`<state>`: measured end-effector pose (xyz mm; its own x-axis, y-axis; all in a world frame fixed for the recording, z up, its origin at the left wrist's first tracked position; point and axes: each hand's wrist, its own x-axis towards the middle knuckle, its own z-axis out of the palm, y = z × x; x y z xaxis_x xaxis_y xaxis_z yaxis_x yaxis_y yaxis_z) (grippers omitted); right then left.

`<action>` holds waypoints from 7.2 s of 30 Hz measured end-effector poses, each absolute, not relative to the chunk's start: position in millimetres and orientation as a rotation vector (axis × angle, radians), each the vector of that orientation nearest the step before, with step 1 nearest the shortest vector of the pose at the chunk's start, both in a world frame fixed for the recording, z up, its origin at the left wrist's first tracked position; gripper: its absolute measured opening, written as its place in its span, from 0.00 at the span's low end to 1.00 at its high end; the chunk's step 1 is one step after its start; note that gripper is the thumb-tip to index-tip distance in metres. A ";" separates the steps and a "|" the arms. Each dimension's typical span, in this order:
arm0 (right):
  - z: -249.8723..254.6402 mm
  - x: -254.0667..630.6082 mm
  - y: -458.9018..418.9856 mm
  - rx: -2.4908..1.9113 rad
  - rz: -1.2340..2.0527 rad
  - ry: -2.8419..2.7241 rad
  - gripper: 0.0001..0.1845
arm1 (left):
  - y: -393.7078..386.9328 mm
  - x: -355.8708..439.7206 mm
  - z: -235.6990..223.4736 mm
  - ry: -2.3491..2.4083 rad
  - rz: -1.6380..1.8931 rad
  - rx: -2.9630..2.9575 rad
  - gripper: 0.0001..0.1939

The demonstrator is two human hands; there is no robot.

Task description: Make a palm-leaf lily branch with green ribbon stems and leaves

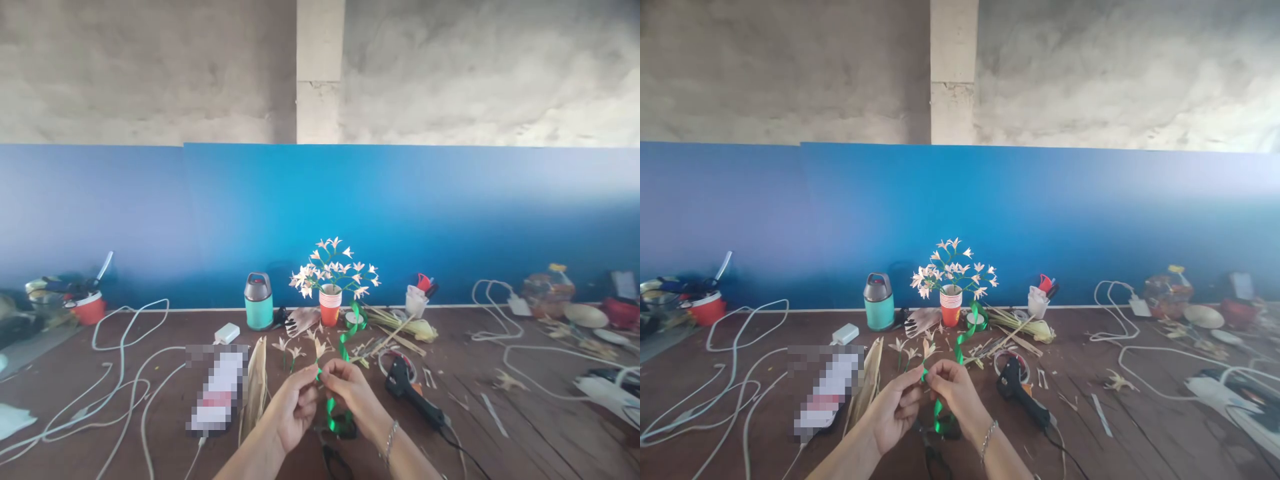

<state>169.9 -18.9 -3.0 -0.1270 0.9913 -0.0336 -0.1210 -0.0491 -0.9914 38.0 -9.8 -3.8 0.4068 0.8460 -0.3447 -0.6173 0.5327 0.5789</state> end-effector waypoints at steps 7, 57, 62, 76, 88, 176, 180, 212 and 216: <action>4.8 168.2 -23.2 -1.046 1.398 -1.230 0.21 | -11.9 35.1 2.7 0.646 0.936 0.368 0.11; -2.0 174.7 -26.2 -0.708 1.584 -0.945 0.06 | -19.3 29.7 15.3 0.639 0.736 0.524 0.08; -3.8 173.7 -25.5 -0.766 1.541 -1.008 0.10 | -21.7 33.6 14.9 0.737 0.842 0.769 0.10; -4.4 159.1 -23.9 -0.813 1.467 -0.868 0.16 | -21.8 40.9 5.0 1.137 1.080 1.279 0.07; -6.1 176.0 -25.7 -0.587 1.756 -0.881 0.07 | -21.0 31.2 9.8 0.624 0.736 0.557 0.10; -6.9 172.9 -20.8 -0.835 1.589 -0.946 0.13 | -19.0 44.0 -2.5 0.877 1.069 0.870 0.09; -7.9 174.7 -19.4 -0.964 1.534 -1.000 0.13 | -15.5 41.2 -4.1 0.829 1.104 0.795 0.11; -3.0 173.8 -24.4 -0.812 1.525 -0.955 0.12 | -21.1 34.2 4.5 0.664 0.745 0.583 0.10; -2.3 173.8 -23.7 -0.837 1.499 -0.978 0.13 | -22.1 36.9 6.5 0.802 0.770 0.827 0.09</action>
<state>173.8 -23.7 -2.3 -0.1439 0.9896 0.0067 -0.4052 -0.0527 -0.9127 36.9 -22.1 6.5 0.4750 0.8279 -0.2982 -0.2645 0.4576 0.8489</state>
